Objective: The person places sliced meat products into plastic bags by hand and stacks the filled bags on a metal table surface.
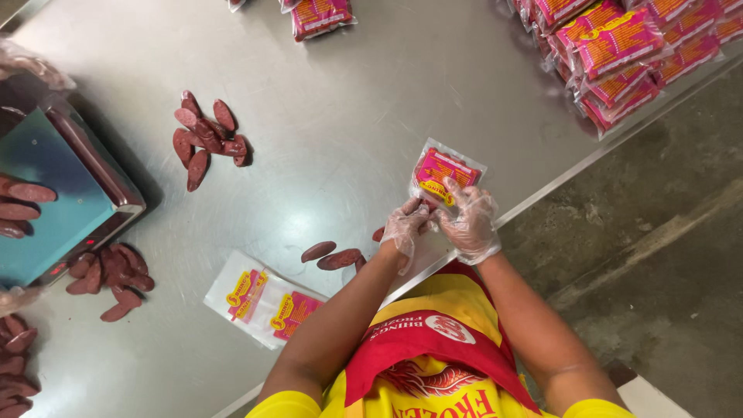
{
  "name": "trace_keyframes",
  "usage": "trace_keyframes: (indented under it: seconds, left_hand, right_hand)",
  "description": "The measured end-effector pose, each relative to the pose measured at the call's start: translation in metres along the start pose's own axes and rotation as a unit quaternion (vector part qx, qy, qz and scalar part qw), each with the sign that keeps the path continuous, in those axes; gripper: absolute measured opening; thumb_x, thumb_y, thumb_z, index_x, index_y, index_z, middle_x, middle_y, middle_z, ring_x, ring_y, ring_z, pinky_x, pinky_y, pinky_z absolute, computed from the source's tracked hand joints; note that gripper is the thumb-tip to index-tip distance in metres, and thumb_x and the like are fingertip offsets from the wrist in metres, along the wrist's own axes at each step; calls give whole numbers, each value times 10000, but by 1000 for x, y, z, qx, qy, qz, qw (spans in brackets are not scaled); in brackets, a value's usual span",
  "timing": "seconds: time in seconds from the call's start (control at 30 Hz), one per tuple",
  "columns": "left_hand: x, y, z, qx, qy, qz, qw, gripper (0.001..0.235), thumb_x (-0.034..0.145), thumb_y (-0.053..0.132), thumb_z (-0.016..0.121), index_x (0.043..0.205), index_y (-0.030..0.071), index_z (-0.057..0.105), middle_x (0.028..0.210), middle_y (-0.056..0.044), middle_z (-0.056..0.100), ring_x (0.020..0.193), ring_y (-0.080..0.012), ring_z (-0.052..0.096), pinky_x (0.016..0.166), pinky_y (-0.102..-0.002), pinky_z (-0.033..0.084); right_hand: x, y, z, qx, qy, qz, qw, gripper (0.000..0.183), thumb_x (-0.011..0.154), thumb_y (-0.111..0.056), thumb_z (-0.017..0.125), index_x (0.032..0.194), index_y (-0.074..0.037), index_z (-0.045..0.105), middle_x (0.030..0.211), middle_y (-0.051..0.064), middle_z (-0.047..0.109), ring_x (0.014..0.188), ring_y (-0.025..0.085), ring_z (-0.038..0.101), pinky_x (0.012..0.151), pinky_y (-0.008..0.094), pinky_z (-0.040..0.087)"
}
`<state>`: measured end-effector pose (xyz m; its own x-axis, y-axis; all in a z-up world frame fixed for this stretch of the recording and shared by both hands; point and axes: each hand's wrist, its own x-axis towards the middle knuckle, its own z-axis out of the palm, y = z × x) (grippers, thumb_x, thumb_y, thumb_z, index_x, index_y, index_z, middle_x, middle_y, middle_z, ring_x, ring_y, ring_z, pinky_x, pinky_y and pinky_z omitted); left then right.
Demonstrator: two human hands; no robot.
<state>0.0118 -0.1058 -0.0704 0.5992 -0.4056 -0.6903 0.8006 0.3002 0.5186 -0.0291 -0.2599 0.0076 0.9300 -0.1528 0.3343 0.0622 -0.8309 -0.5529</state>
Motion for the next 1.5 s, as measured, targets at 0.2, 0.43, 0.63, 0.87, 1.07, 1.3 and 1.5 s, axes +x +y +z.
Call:
trace_keyframes:
  seconds: [0.2, 0.43, 0.63, 0.87, 1.07, 1.3, 1.5]
  left_hand:
    - [16, -19, 7, -13, 29, -4, 999, 242, 956, -14, 631, 1196, -10, 658, 1001, -20, 698, 800, -83, 649, 691, -218, 524]
    - [21, -18, 36, 58, 92, 102, 989, 172, 966, 79, 670, 1128, 24, 651, 979, -61, 699, 791, -129, 614, 679, -287, 509]
    - [-20, 33, 46, 167, 116, -17, 979, 220, 906, 48, 674, 1122, 35, 632, 991, -127, 698, 852, -213, 647, 740, -342, 558]
    - [-130, 160, -69, 705, 6, 152, 693, 533, 691, 223, 860, 1189, 105, 712, 1213, -92, 719, 1016, -238, 707, 915, -312, 580]
    - [-177, 164, -109, 669, -20, 166, 724, 352, 943, 45, 507, 1236, 78, 698, 1183, -165, 678, 1038, -288, 701, 910, -335, 546]
    - [-132, 127, -115, 770, -3, 187, 610, 370, 936, 267, 624, 1173, -16, 599, 1051, -203, 693, 957, -305, 684, 868, -357, 560]
    - [-117, 99, -37, 383, 115, 25, 916, 325, 960, 270, 681, 1133, 21, 565, 905, -109, 703, 797, -211, 698, 694, -325, 593]
  right_hand:
    - [-15, 1, 13, 42, 0, 80, 996, 398, 910, -93, 760, 1300, -174, 770, 911, 66, 618, 885, 284, 577, 832, 448, 467]
    - [-21, 10, 21, 100, -4, 83, 992, 299, 916, -98, 742, 1207, -159, 783, 959, 118, 606, 909, 306, 546, 812, 430, 462]
    - [-33, 27, 31, 177, -18, 131, 975, 180, 969, -115, 758, 1146, -141, 739, 1007, 82, 627, 950, 268, 596, 834, 400, 491]
    - [-22, 5, 23, 162, -14, 107, 981, 494, 836, -70, 845, 1309, -142, 721, 945, 98, 574, 836, 238, 581, 732, 391, 495]
    - [-27, -10, 26, -42, 69, 47, 996, 458, 772, -87, 861, 1213, -171, 770, 1049, 108, 564, 973, 335, 559, 875, 486, 480]
    - [-15, 8, 33, 4, 54, -35, 998, 425, 844, -104, 799, 1263, -144, 737, 1348, 131, 628, 1286, 344, 588, 1183, 482, 416]
    - [-4, 23, 40, -25, -30, -65, 997, 329, 1019, -232, 684, 1341, -179, 727, 1457, 109, 644, 1401, 382, 523, 1237, 539, 306]
